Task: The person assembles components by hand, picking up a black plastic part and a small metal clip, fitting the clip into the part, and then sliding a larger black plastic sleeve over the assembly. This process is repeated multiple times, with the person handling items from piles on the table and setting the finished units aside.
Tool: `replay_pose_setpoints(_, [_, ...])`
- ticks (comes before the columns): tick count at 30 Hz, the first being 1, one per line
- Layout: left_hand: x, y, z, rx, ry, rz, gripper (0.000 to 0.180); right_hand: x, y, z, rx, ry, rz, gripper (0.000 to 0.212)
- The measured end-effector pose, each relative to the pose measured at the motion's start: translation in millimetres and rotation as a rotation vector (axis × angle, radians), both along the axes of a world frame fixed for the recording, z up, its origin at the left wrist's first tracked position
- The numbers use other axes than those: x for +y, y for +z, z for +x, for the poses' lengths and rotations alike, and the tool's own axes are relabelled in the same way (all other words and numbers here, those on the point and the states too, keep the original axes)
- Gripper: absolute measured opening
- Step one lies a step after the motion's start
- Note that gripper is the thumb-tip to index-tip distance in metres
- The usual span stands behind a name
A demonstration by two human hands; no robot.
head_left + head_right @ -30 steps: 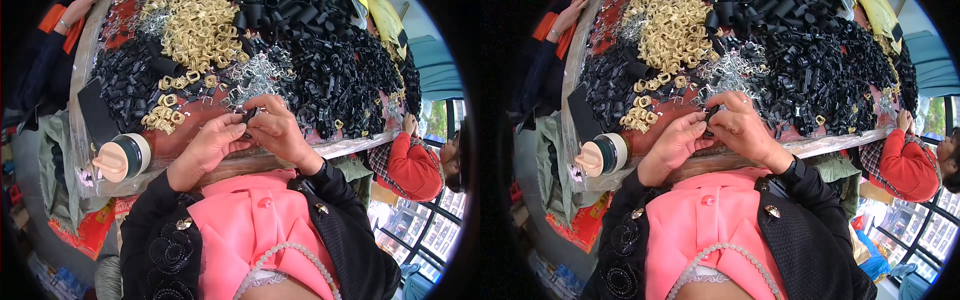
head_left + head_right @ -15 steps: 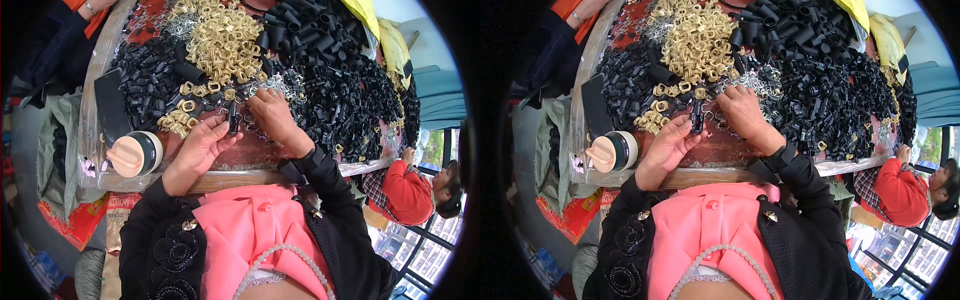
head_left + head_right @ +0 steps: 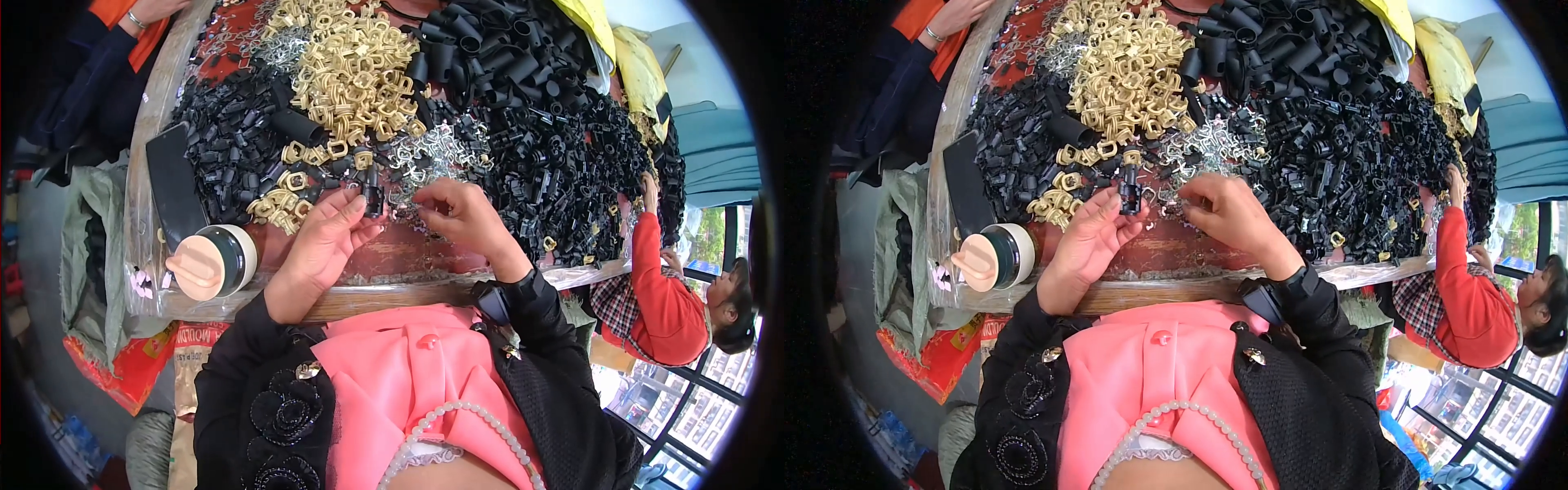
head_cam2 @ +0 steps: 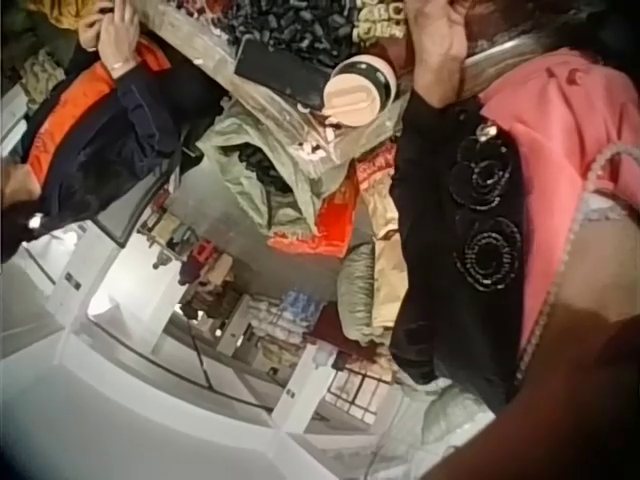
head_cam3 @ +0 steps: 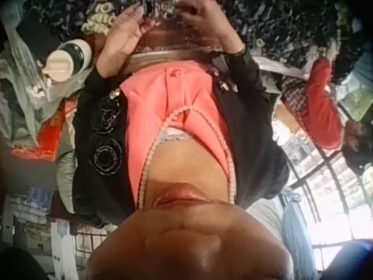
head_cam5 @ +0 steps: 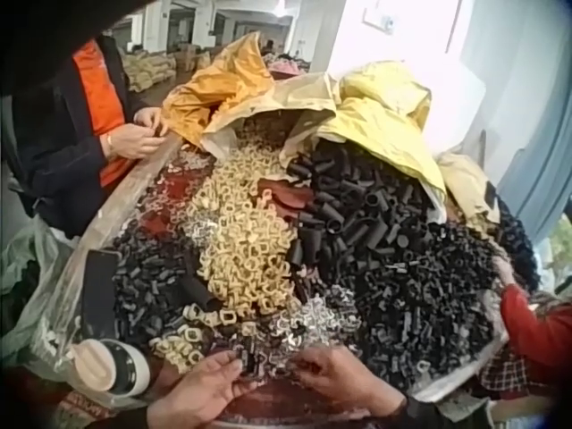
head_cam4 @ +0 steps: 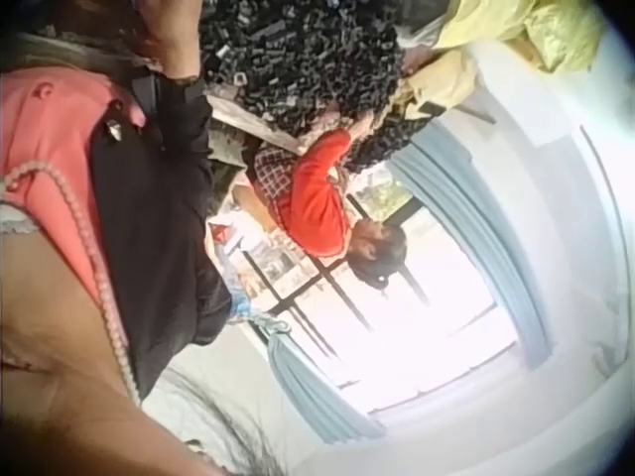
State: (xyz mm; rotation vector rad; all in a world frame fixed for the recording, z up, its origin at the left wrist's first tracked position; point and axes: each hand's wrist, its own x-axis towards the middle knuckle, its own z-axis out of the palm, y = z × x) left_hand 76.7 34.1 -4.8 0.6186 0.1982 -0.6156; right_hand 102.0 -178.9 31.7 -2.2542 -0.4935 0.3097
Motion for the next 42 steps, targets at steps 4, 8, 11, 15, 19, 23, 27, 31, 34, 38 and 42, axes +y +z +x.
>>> replay_pose_setpoints(4, [3, 1, 2, 0.009, 0.067, -0.021, 0.023, 12, -7, 9, -0.421, 0.050, -0.199, 0.012])
replay_pose_setpoints(8, [5, 1, 0, -0.001, 0.074, -0.013, 0.024, 23, -22, 10, -0.424, 0.082, -0.369, 0.011])
replay_pose_setpoints(11, [5, 0, 1, -0.004, 0.085, -0.007, 0.025, 22, -26, 9, -0.430, 0.042, -0.366, 0.011])
replay_pose_setpoints(15, [3, -1, -1, -0.003, 0.079, 0.002, 0.026, 19, -20, 8, -0.434, -0.008, -0.130, 0.007])
replay_pose_setpoints(19, [-6, -2, -3, -0.028, 0.065, -0.006, 0.026, 17, -11, 1, 0.112, -0.105, 0.309, 0.008])
replay_pose_setpoints(23, [-15, 2, -1, 0.006, 0.040, -0.032, 0.020, 17, -13, -8, 0.561, -0.227, 0.637, 0.011])
replay_pose_setpoints(27, [-18, -2, -1, -0.010, 0.015, -0.045, 0.021, 20, -13, -14, 0.742, -0.360, 0.784, 0.010])
replay_pose_setpoints(31, [-20, 1, 1, -0.018, 0.013, -0.046, 0.023, 19, -7, -14, 0.845, -0.454, 0.829, 0.009])
replay_pose_setpoints(34, [-20, 1, 1, -0.011, 0.018, -0.049, 0.024, 14, -17, -15, 0.824, -0.444, 0.876, 0.008])
replay_pose_setpoints(38, [-21, 0, 0, -0.016, 0.025, -0.058, 0.025, 10, -28, -19, 0.771, -0.380, 1.009, 0.008])
replay_pose_setpoints(42, [-22, -4, -4, -0.064, 0.025, -0.070, 0.024, 16, -27, -26, 0.827, -0.442, 1.121, 0.008])
